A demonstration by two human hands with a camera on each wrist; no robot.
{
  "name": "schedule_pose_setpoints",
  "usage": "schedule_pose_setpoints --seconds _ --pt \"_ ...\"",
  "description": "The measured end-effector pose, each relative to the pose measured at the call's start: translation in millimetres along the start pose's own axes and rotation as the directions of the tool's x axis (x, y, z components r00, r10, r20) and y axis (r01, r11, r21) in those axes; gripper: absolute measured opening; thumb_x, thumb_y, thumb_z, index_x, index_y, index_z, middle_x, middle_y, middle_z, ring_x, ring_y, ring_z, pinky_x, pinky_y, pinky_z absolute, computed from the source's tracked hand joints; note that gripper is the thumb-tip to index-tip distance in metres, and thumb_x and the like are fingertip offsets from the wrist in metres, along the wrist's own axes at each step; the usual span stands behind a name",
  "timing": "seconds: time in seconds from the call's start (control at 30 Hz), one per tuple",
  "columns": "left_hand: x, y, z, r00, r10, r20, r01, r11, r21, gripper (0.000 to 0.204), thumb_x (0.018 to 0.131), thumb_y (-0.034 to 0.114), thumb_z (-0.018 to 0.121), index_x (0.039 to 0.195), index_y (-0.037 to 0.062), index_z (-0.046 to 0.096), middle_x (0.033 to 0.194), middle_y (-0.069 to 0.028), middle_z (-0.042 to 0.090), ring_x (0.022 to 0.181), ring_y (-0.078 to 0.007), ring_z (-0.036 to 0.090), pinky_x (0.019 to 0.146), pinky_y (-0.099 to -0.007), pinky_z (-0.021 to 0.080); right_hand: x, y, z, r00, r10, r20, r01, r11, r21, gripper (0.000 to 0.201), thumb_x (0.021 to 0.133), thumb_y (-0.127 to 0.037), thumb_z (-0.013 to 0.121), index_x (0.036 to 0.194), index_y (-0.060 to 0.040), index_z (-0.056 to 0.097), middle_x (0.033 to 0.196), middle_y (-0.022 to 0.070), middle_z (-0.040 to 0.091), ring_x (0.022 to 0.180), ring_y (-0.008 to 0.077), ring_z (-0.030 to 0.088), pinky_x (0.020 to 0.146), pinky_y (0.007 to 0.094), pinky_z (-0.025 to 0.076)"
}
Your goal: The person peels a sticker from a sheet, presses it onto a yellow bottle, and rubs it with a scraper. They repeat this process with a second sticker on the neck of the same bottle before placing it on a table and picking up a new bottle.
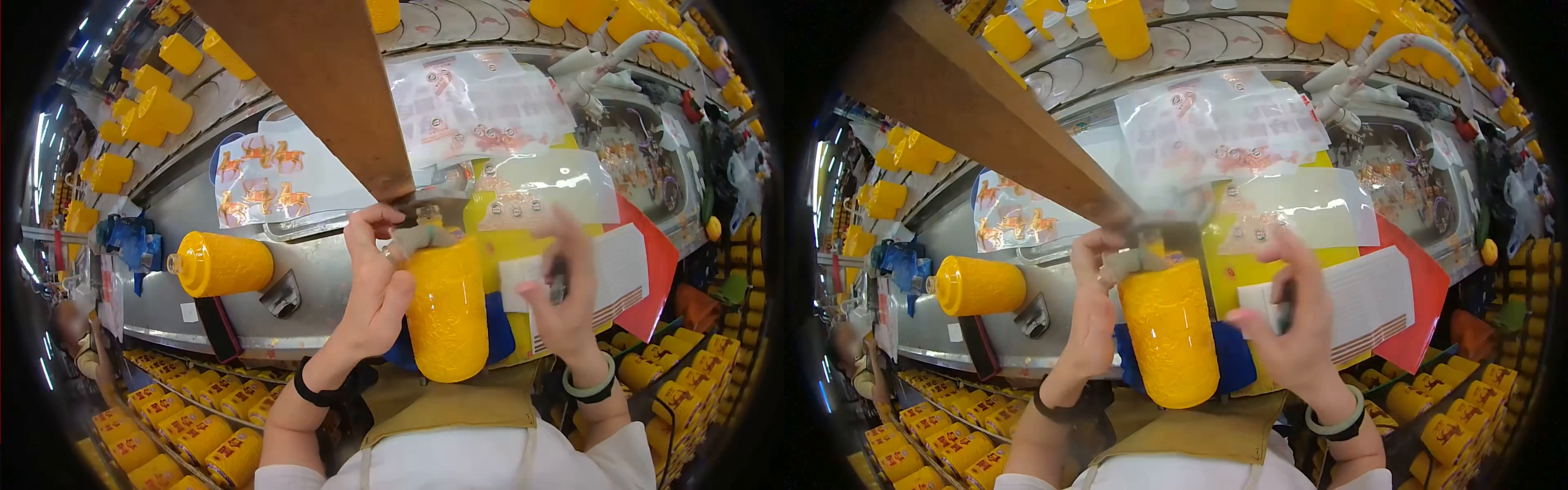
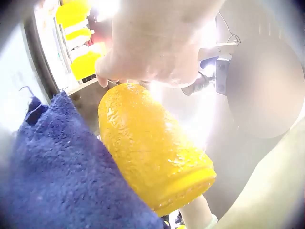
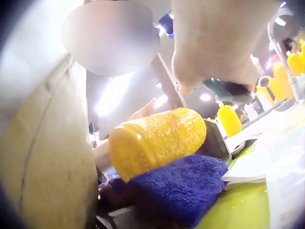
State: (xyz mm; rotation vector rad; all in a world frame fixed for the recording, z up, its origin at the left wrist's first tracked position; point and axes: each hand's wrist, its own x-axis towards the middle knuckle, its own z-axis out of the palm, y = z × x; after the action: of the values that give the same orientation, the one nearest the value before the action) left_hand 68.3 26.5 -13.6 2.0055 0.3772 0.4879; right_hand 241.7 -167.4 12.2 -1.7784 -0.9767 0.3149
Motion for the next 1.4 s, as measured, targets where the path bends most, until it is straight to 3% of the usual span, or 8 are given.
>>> schedule_pose_setpoints --seconds 0.1,0.2,0.3,0.4,0.63,0.87,1.13,1.4 --pt "10 8 5 0.999 0.026 0.024 -0.027 0.999 0.018 0.047 0.097 0.034 0.047 0.127 0.0062 0.07 0.132 -0.0206 0.04 0.118 -0.0334 0.036 0.108 -0.0446 0.03 4 9 -26 0.957 -0.013 -0.291 0.011 1.0 -0.008 0.062 0.097 -0.021 0.072 0.146 0.0039 0.045 0.117 0.0057 0.059 0.083 0.0098 0.045 0.079 0.0277 0.043" --pt "9 4 1 0.992 0.109 -0.055 -0.108 0.994 0.023 0.05 0.1 0.04 0.046 0.126 0.0034 0.069 0.131 -0.0187 0.043 0.123 -0.03 0.038 0.109 -0.0433 0.031 9 2 -40 0.837 -0.122 -0.534 0.18 0.982 0.056 0.053 0.101 -0.025 0.066 0.143 0.0035 0.049 0.117 0.0059 0.059 0.087 0.0103 0.046 0.082 0.0275 0.042" --pt "1 -7 1 0.978 -0.051 -0.204 -0.028 0.929 -0.369 0.06 0.107 0.05 0.039 0.134 -0.0008 0.057 0.131 -0.0164 0.045 0.127 -0.0252 0.044 0.113 -0.0415 0.031 -21 10 -35 0.992 -0.122 -0.006 0.122 0.991 -0.055 0.072 0.092 -0.04 0.079 0.141 0.0057 0.053 0.118 0.0113 0.06 0.085 0.0167 0.051 0.077 0.0303 0.046" --pt "0 -2 -6 0.988 -0.154 0.001 0.145 0.931 -0.334 0.095 0.104 0.076 0.013 0.129 -0.0011 0.063 0.133 -0.009 0.037 0.131 -0.02 0.038 0.116 -0.0403 0.028 -46 -1 -7 0.925 -0.1 0.368 0.106 0.994 0.002 0.099 0.079 -0.054 0.088 0.146 0.0078 0.047 0.124 0.0163 0.062 0.094 0.0242 0.061 0.078 0.034 0.051" --pt "9 -1 -6 0.988 -0.126 0.093 0.148 0.942 -0.302 0.097 0.103 0.076 0.007 0.131 -0.0017 0.058 0.13 -0.007 0.037 0.133 -0.0195 0.038 0.12 -0.0398 0.021 -63 5 37 0.943 -0.06 0.327 0.133 0.969 -0.208 0.105 0.068 -0.027 0.091 0.151 0.0136 0.041 0.133 0.0281 0.061 0.096 0.038 0.067 0.078 0.0382 0.056" --pt "10 2 1 0.988 -0.14 0.073 0.156 0.924 -0.349 0.089 0.105 0.074 0.012 0.126 -0.0009 0.057 0.13 -0.0061 0.045 0.132 -0.0189 0.041 0.119 -0.0379 0.022 -67 -22 21 0.915 -0.218 0.34 0.331 0.888 -0.32 0.08 0.062 -0.008 0.083 0.14 -0.0159 0.068 0.149 0.0274 0.054 0.069 0.0204 0.054 0.073 0.0321 0.053" --pt "-11 -8 -2 0.97 -0.015 -0.244 -0.048 0.967 -0.251 0.066 0.112 0.046 0.027 0.131 -0.0066 0.063 0.13 -0.0177 0.063 0.126 -0.0272 0.056 0.112 -0.0403 0.038 -66 -4 27 0.959 -0.049 0.279 0.122 0.96 -0.252 0.101 0.07 -0.023 0.092 0.154 0.0031 0.042 0.145 0.0248 0.054 0.116 0.0385 0.065 0.091 0.0424 0.056" --pt "-18 -10 4 0.948 0.151 -0.281 -0.19 0.975 -0.118 0.049 0.109 0.031 0.042 0.125 -0.0071 0.068 0.122 -0.0207 0.069 0.114 -0.0309 0.065 0.099 -0.0405 0.05 -70 3 41 0.955 -0.009 0.298 0.099 0.952 -0.289 0.1 0.076 -0.023 0.088 0.153 0.0119 0.036 0.133 0.0283 0.059 0.119 0.0421 0.063 0.095 0.0439 0.055"
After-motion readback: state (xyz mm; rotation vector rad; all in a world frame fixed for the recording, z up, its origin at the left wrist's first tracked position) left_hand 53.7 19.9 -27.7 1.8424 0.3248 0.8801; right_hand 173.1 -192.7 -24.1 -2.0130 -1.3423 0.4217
